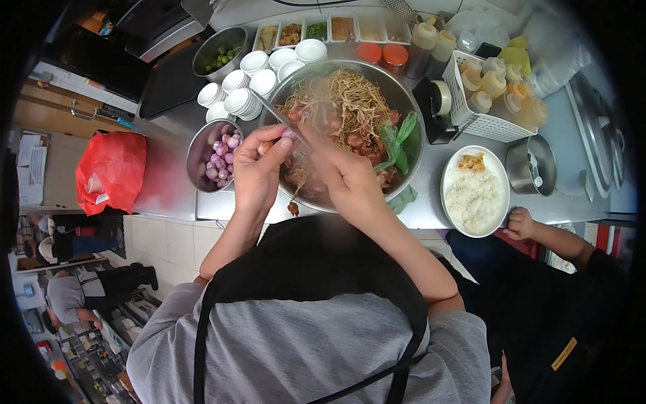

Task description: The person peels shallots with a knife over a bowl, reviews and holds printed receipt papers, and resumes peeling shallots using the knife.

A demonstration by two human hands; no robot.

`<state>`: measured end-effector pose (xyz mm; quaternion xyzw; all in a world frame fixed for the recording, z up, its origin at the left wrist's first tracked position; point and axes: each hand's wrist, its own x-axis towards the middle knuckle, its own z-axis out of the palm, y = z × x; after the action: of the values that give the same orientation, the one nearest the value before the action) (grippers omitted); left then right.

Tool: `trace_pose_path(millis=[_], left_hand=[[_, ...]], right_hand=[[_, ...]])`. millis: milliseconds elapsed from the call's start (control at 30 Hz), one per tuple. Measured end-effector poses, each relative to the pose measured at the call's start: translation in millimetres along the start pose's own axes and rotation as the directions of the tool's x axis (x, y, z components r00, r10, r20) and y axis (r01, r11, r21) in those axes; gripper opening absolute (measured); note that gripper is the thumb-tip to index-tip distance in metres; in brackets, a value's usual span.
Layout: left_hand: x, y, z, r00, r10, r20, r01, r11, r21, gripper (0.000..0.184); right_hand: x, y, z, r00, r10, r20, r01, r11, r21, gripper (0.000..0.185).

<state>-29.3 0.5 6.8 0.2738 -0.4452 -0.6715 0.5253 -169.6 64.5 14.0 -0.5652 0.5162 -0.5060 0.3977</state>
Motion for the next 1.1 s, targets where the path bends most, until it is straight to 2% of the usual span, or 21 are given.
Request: trace_pose_path(millis=[67, 133, 167, 333, 400, 500, 567, 600, 667, 800, 867, 1000, 1100], left_hand=[[0.3, 3.1, 1.2, 0.998, -0.055, 0.005, 0.055, 0.997, -0.054, 0.018], [0.6, 6.2, -1.4, 0.987, -0.157, 0.028, 0.159, 0.977, -0.141, 0.019], [1.2, 5.9, -3.0, 0.987, -0.156, 0.028, 0.159, 0.977, -0.142, 0.019], [3.6, 6.2, -5.9, 0.966, -0.245, 0.082, 0.257, 0.938, -0.234, 0.02], [4.0, 4.0, -7.1, 0.969, -0.229, 0.09, 0.244, 0.942, -0.232, 0.02], [4.2, 1.7, -8.9, 0.976, -0.199, 0.091, 0.213, 0.959, -0.187, 0.021], [3.9, 1.7, -9.5, 0.979, -0.186, 0.085, 0.197, 0.97, -0.142, 0.021], [3.7, 2.4, -9.9, 0.982, -0.167, 0.086, 0.175, 0.98, -0.098, 0.021], [3.1, 2.9, -10.0, 0.985, -0.15, 0.087, 0.155, 0.987, -0.053, 0.021], [2.6, 3.8, -12.3, 0.984, -0.131, 0.118, 0.134, 0.991, -0.014, 0.016], [3.3, 3.7, -12.8, 0.984, -0.131, 0.124, 0.134, 0.991, -0.015, 0.016], [3.1, 5.1, -11.7, 0.984, -0.128, 0.122, 0.135, 0.99, -0.049, 0.018], [1.7, 4.5, -11.8, 0.984, -0.116, 0.135, 0.122, 0.992, -0.041, 0.018]], right_hand=[[0.1, 4.0, -4.0, 0.995, 0.103, -0.001, -0.103, 0.99, 0.097, 0.035], [1.0, 0.4, -8.2, 0.99, 0.138, -0.007, -0.137, 0.984, 0.117, 0.035], [1.4, -1.1, -9.2, 0.985, 0.174, -0.012, -0.17, 0.976, 0.137, 0.035], [1.1, -1.7, -5.8, 0.99, 0.141, -0.017, -0.135, 0.972, 0.194, 0.036], [0.1, -3.1, -6.7, 0.993, 0.116, -0.013, -0.111, 0.974, 0.195, 0.037], [-3.0, -4.4, -7.9, 0.982, 0.18, 0.059, -0.188, 0.963, 0.191, 0.039], [-4.8, -4.1, -2.9, 0.995, 0.081, 0.05, -0.091, 0.968, 0.232, 0.041], [-6.0, -4.9, -3.3, 0.995, 0.083, 0.049, -0.092, 0.968, 0.233, 0.041], [-7.7, -7.1, -4.4, 0.978, 0.151, 0.143, -0.178, 0.964, 0.196, 0.042], [-8.0, 0.3, -2.4, 0.994, 0.072, 0.085, -0.084, 0.985, 0.149, 0.041], [-8.9, -0.6, -5.8, 0.976, 0.167, 0.137, -0.188, 0.969, 0.16, 0.04], [-8.5, -1.6, -5.4, 0.971, 0.187, 0.149, -0.212, 0.961, 0.177, 0.037], [-6.7, 0.3, 0.3, 0.995, 0.083, 0.057, -0.092, 0.978, 0.187, 0.035]])
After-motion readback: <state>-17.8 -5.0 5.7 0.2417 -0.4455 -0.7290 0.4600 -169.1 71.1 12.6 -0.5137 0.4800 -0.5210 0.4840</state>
